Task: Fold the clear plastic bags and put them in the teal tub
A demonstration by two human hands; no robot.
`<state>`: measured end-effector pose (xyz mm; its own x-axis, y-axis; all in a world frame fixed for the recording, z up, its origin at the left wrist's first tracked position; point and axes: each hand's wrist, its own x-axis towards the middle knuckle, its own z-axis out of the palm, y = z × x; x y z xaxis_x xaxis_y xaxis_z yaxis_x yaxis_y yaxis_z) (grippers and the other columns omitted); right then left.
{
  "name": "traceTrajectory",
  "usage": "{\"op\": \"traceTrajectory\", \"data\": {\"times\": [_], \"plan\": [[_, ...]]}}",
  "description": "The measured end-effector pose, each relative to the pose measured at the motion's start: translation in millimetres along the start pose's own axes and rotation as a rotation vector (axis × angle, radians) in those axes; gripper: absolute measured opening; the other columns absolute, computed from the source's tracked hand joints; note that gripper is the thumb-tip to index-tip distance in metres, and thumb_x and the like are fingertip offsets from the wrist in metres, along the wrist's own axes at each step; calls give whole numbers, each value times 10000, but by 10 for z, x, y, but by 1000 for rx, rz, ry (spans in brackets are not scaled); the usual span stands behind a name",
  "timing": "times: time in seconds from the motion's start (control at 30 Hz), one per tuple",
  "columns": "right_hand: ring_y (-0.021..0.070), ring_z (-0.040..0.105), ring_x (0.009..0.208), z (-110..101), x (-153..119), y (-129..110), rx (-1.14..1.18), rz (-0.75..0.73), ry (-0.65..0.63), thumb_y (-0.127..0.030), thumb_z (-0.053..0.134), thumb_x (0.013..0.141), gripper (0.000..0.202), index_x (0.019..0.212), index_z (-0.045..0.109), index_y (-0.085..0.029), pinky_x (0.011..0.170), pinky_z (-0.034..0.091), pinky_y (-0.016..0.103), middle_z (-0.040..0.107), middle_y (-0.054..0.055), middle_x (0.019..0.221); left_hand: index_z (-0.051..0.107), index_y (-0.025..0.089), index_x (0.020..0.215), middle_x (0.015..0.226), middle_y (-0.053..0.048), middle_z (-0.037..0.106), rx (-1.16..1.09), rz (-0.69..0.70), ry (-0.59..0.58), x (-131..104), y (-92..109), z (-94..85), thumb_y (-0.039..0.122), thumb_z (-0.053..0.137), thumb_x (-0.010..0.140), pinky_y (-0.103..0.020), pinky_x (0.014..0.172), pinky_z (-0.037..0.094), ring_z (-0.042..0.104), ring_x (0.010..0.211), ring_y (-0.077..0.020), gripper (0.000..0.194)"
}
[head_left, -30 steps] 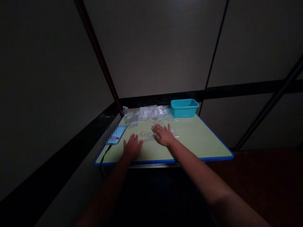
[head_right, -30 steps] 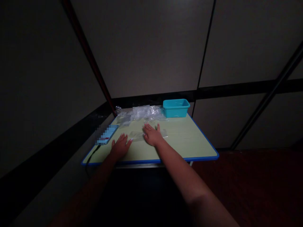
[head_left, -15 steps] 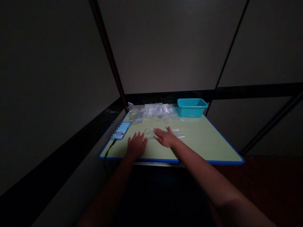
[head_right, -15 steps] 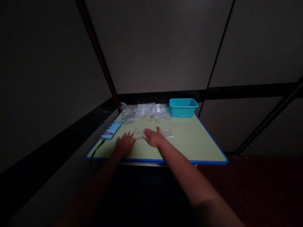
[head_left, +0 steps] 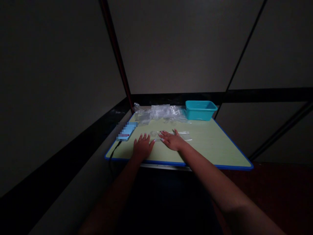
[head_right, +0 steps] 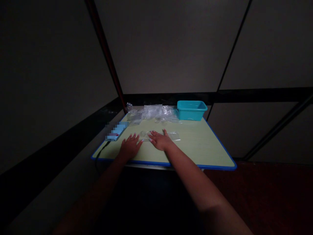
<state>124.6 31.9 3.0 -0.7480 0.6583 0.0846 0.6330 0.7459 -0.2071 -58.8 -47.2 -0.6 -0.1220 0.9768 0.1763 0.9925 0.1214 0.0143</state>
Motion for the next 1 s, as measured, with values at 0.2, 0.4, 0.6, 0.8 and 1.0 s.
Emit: {"op": "traceTrajectory", "data": {"times": [0.2,0.4,0.6,0.8,1.0], "plan": [[223,212,1382,-38,-21,-32,-17,5,-16,-442,193,957,480,1413,309,-344,1049,-6,630,241,21,1504,378,130,1390,1459,-137,352,7,-24,-4,-7,-1,1,492,236,929,-510,1065,257,268,1363,-283,603],[247,178,1391,-49,-27,-54,-48,19,-19,-442,258,945,458,1398,311,-404,1029,18,658,184,21,1520,340,153,1412,1492,-155,270,29,32,90,19,161,-61,476,252,932,-551,1078,185,171,1399,-271,585],[232,217,1381,-67,-45,-82,-36,29,-17,-425,262,941,467,1392,359,-350,1051,1,631,223,29,1509,265,206,1443,1507,-56,253,-115,159,-9,173,443,-42,451,181,949,-509,1108,163,196,1396,-203,558],[207,241,1373,-39,-47,-43,-1,38,80,-437,252,935,526,1439,269,-286,1067,-31,609,292,43,1486,259,151,1445,1493,-96,274,-102,130,-27,216,451,45,463,161,946,-490,1112,181,235,1385,-207,597],[206,200,1386,1,-14,-6,-45,123,34,-416,199,942,533,1453,233,-267,1075,-2,593,260,39,1499,327,156,1421,1497,-99,269,-47,126,-54,223,444,63,412,167,948,-500,1107,183,205,1393,-226,562]]}}
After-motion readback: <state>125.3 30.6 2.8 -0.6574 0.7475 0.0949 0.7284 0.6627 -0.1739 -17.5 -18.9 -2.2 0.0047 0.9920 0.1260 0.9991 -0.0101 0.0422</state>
